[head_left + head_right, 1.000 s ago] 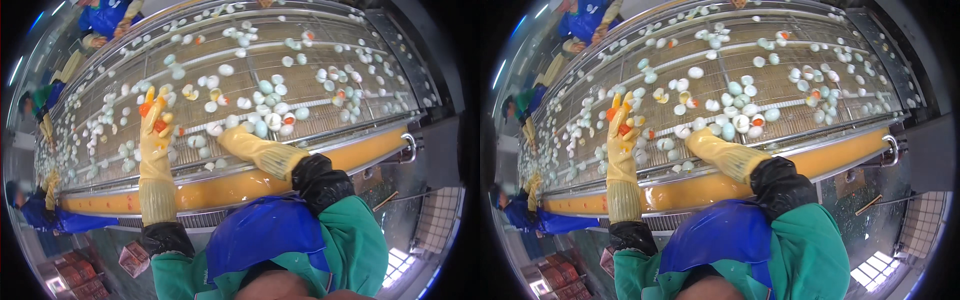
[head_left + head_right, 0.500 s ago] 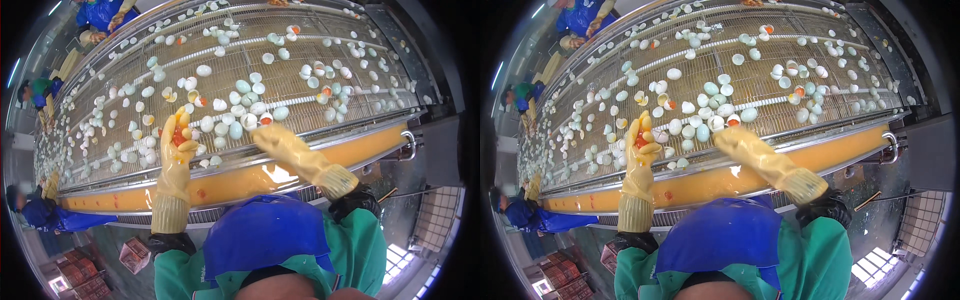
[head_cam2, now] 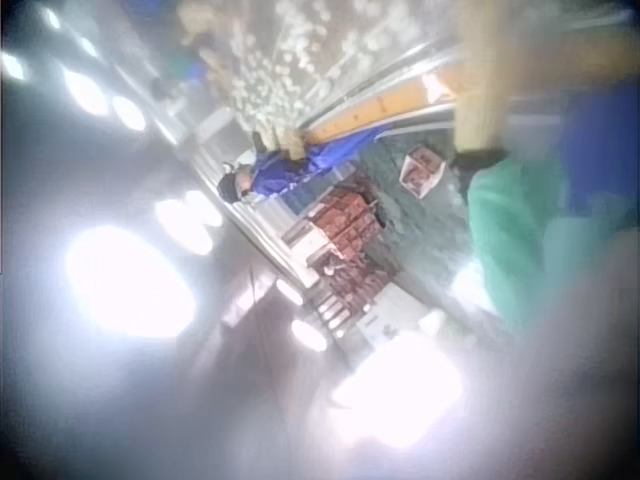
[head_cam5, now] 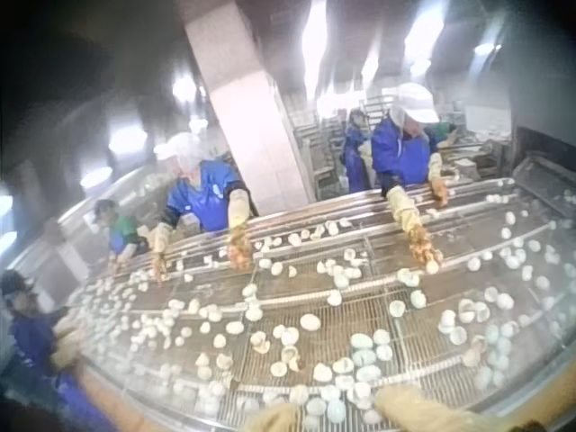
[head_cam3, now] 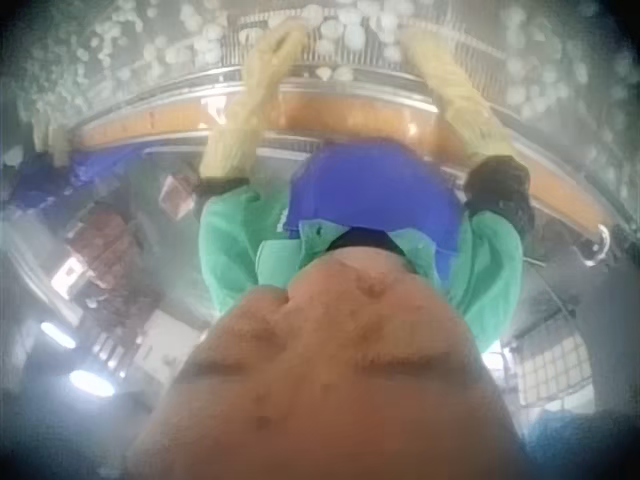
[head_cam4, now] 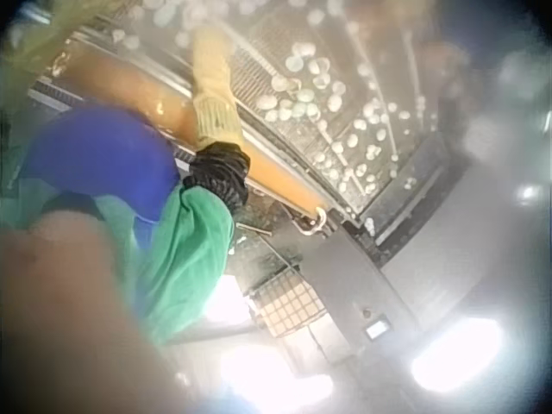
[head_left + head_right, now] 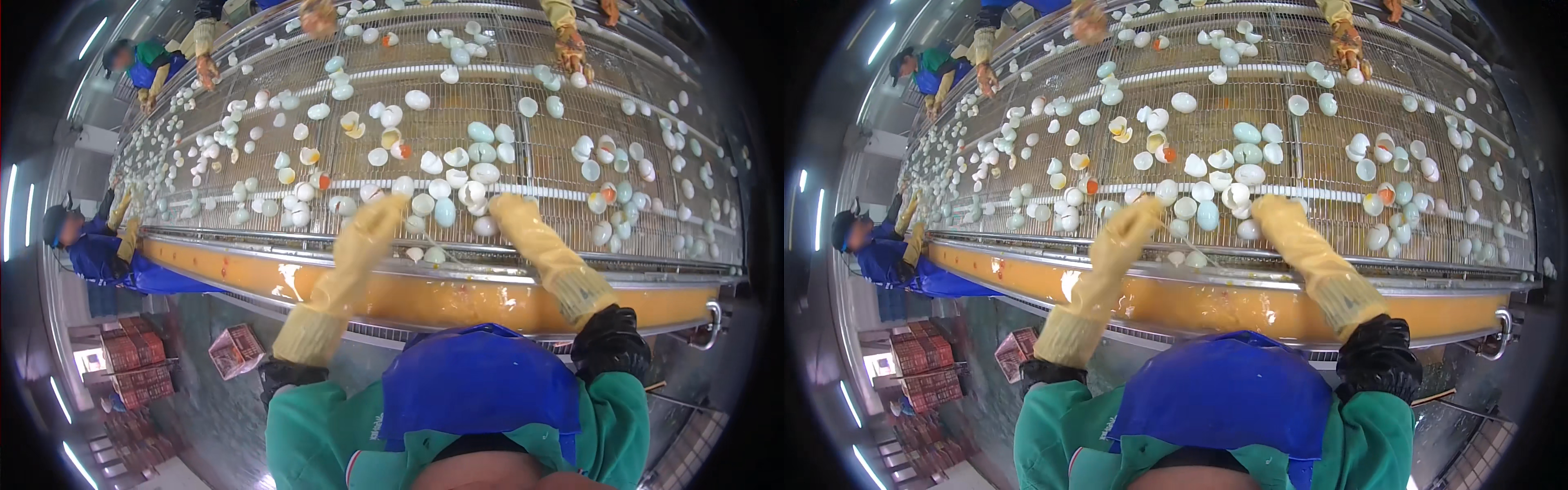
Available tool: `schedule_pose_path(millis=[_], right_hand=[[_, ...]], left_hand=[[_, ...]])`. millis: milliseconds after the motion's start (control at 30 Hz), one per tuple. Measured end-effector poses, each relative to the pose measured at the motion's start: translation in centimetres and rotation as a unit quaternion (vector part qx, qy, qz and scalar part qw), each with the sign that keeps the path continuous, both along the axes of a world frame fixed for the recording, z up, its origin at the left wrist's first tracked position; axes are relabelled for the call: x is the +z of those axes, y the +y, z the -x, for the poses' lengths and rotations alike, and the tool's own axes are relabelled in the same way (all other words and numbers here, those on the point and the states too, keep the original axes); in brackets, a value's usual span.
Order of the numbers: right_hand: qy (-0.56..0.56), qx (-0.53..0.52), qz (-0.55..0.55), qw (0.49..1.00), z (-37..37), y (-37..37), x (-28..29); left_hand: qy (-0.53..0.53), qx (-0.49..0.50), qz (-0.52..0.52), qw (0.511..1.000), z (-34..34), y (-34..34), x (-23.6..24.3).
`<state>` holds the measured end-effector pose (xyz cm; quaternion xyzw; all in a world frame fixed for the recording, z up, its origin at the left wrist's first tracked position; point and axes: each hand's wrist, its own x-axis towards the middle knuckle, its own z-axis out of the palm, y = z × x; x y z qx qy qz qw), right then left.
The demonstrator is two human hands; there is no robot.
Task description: The person stands at a rotating drum conveyor and repeatedly picks up eggs, cracks them open, and discards the shells. The person uses both hands to handle the eggs and separate the contents from the shells as they move along the conveyor.
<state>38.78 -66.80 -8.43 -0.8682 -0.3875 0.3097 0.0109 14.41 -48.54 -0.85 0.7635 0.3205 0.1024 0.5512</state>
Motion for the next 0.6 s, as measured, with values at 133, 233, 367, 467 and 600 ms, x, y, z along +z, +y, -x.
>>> schedule_pose_path(millis=[133,233,367,467,600], right_hand=[[-0.024,0.055,-0.031,0.998,2.2,-0.2,1.5],[0.036,-0.075,-0.094,0.992,1.1,0.0,1.3],[0.036,-0.114,-0.14,0.983,-0.6,-1.0,2.7],[-0.017,-0.033,-0.115,0.993,-2.4,-1.0,-1.7],[0.184,-0.164,-0.251,0.936,-3.5,-4.1,1.8]], left_hand=[[0.225,0.035,-0.225,0.947,-1.6,7.1,-4.3],[0.282,0.047,-0.221,0.933,-4.1,6.6,-4.9],[0.238,0.109,-0.202,0.944,-5.8,5.9,-8.1],[0.252,0.127,-0.265,0.922,-6.4,5.9,-9.9],[0.068,0.19,0.037,0.979,-7.0,2.2,-4.1]])
